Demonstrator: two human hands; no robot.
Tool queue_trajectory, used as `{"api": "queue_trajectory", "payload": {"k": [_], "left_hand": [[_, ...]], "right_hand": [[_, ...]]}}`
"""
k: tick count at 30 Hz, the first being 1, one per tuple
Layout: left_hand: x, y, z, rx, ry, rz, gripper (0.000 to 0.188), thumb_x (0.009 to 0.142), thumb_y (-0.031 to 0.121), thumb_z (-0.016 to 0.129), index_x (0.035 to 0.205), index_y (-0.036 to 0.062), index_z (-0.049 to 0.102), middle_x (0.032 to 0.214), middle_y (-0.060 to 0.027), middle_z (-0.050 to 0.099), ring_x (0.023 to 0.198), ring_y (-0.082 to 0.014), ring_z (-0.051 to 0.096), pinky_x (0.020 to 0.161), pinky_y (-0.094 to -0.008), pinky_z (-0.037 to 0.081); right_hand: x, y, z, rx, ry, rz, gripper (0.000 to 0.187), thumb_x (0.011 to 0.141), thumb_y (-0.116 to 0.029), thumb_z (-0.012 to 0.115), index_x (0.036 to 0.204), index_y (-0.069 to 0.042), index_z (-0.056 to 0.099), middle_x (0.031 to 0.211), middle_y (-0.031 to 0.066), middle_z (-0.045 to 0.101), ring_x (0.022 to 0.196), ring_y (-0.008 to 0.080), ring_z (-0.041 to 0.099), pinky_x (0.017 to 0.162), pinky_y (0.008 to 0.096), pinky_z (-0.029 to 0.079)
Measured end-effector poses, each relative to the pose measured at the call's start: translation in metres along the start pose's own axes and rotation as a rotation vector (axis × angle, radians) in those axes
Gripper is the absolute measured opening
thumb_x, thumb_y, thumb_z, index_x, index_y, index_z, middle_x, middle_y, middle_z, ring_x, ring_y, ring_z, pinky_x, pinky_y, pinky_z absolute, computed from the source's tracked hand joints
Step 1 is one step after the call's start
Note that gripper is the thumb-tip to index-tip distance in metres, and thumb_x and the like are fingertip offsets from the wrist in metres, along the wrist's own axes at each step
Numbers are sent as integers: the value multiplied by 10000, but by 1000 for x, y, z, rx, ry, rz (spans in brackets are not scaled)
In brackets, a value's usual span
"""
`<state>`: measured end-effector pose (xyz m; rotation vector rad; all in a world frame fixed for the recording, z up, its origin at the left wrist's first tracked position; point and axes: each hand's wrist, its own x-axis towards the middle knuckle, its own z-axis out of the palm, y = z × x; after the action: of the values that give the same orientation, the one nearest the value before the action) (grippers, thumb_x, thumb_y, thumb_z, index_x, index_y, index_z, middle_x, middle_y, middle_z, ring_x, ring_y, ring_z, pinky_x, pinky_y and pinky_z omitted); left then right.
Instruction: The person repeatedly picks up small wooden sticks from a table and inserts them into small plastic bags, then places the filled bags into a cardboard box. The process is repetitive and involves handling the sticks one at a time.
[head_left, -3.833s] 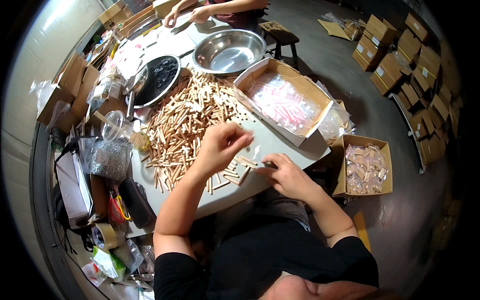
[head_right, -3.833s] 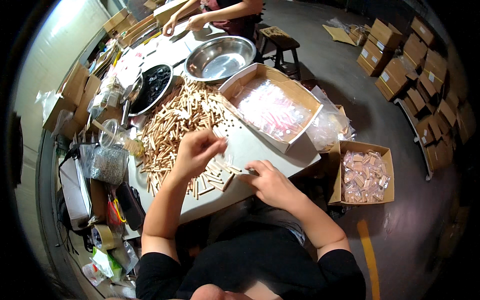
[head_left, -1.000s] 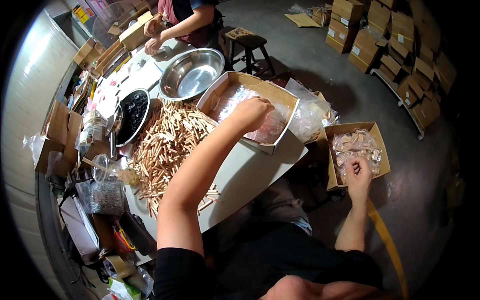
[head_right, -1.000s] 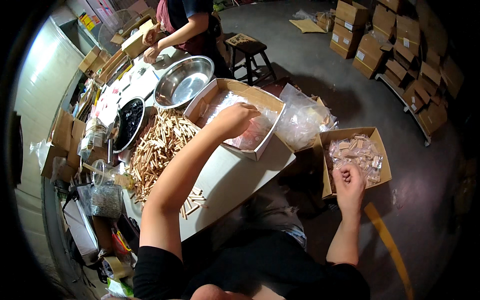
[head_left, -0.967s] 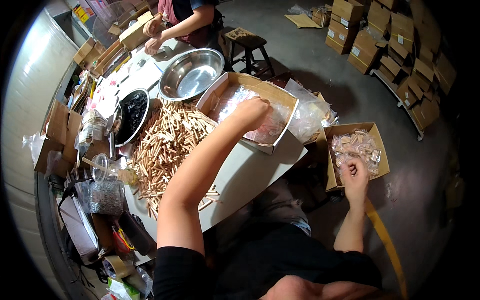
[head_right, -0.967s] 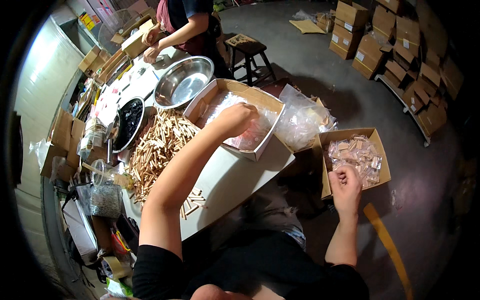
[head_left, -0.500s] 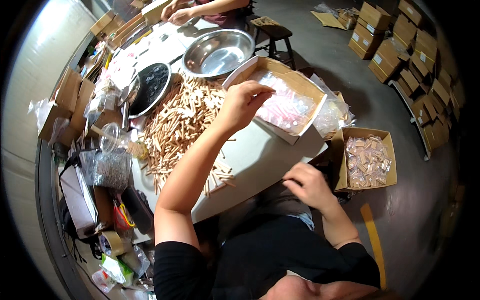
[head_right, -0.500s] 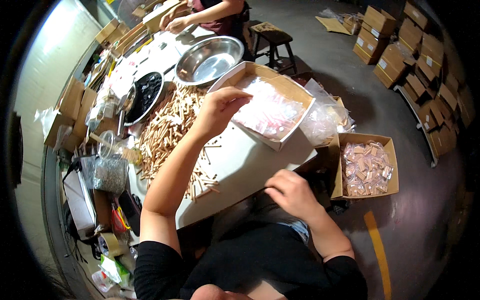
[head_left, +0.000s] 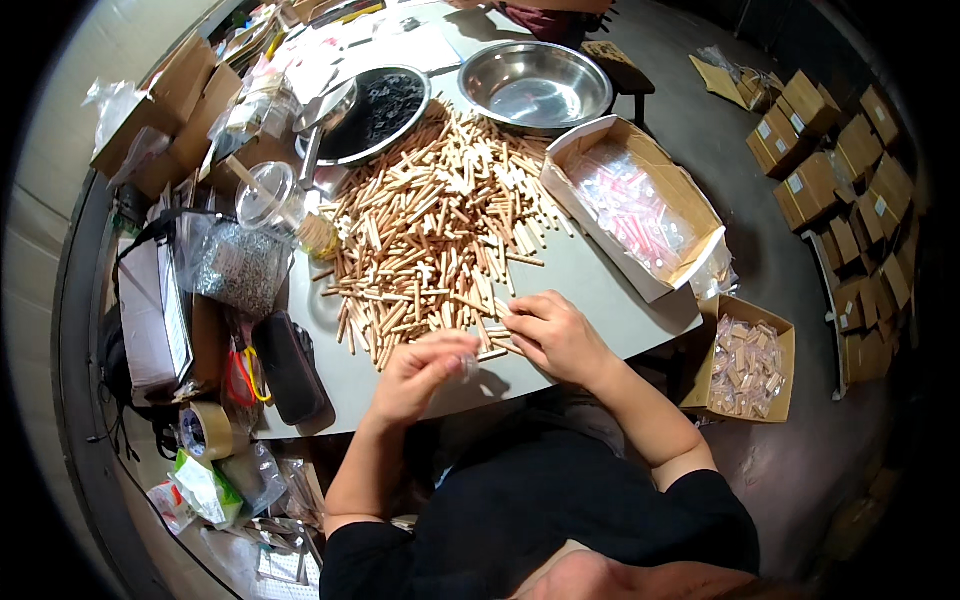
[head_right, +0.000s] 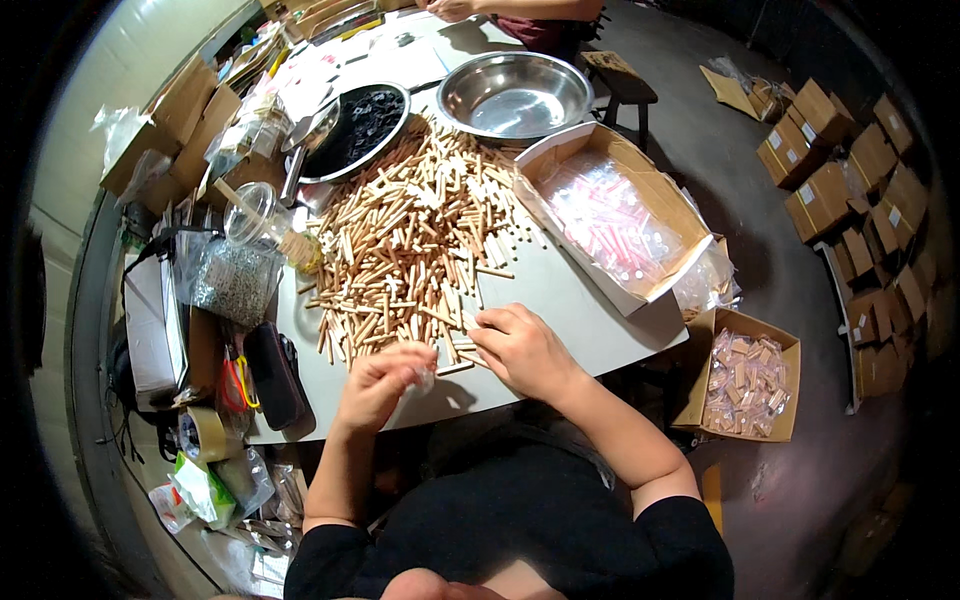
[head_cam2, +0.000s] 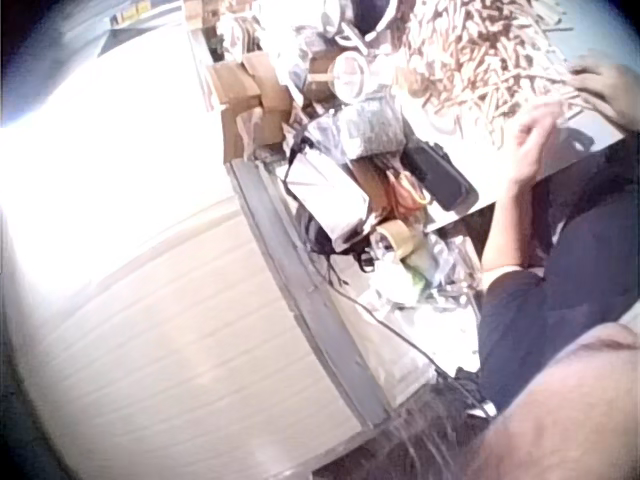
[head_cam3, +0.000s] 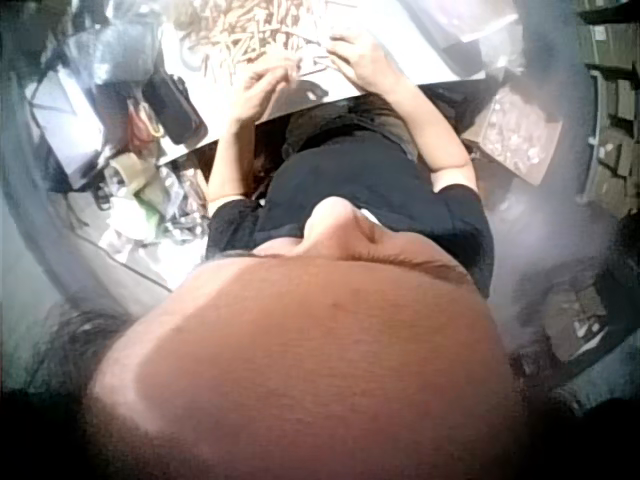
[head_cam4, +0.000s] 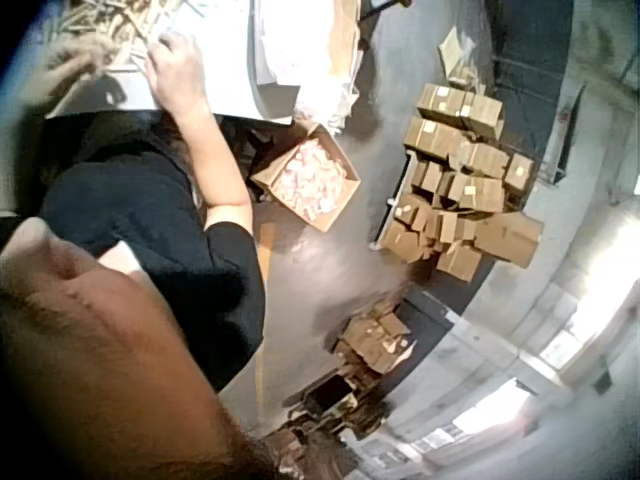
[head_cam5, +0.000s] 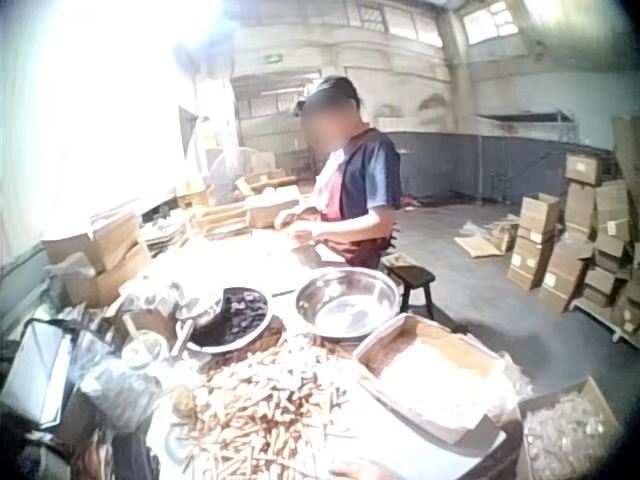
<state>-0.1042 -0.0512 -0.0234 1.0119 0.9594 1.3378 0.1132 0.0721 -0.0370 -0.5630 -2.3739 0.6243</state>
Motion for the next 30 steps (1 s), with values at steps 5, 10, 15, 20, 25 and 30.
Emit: {"api": "queue_trajectory", "payload": {"k": [5, 10, 15, 20, 25, 30], "left_hand": [[-30, -14, 18, -223, -86, -239, 132, 837, -66, 710, 764, -6, 617, 1054, -195, 697, 936, -184, 673, 840, -306, 534], [-25, -24, 46, -296, -262, -406, 177, 881, 22, 720, 867, 35, 545, 976, -102, 681, 893, -114, 641, 773, -259, 523], [-20, -48, 61, -200, -507, -462, 194, 938, 88, 678, 1068, 41, 543, 966, 9, 570, 879, -64, 538, 780, -223, 462], [-19, -57, 68, -44, -606, -453, 252, 936, 180, 701, 1059, 64, 514, 898, 43, 452, 812, -47, 414, 717, -203, 381], [-23, -92, 76, -107, -572, -487, 264, 933, 205, 707, 1049, 77, 508, 857, 55, 440, 782, -49, 403, 699, -209, 375], [-15, -108, 86, -117, -571, -509, 222, 944, 203, 693, 1025, 78, 529, 872, 45, 514, 808, -49, 457, 712, -223, 403]], "right_hand": [[-10, -1, -11, -71, 17, 2, 151, 764, -55, 706, 909, -30, 673, 993, 102, 656, 900, 294, 627, 812, 386, 525], [-21, -4, -25, -47, 23, 120, 177, 753, -31, 709, 924, -26, 662, 962, 115, 641, 885, 317, 621, 798, 398, 518], [-14, -11, -19, -19, 39, 168, 256, 761, -36, 712, 1012, -15, 662, 966, 135, 619, 904, 338, 610, 813, 414, 512], [-16, -10, -19, -68, 15, 194, 251, 761, -41, 718, 1008, -20, 683, 968, 129, 622, 910, 329, 612, 811, 408, 514], [-28, -8, -36, -106, -19, 150, 229, 756, -51, 733, 982, -33, 702, 975, 114, 632, 903, 307, 613, 795, 392, 516], [-40, -12, -42, -176, 18, 137, 208, 756, -47, 748, 958, -24, 701, 980, 103, 652, 881, 298, 616, 775, 387, 515]]}}
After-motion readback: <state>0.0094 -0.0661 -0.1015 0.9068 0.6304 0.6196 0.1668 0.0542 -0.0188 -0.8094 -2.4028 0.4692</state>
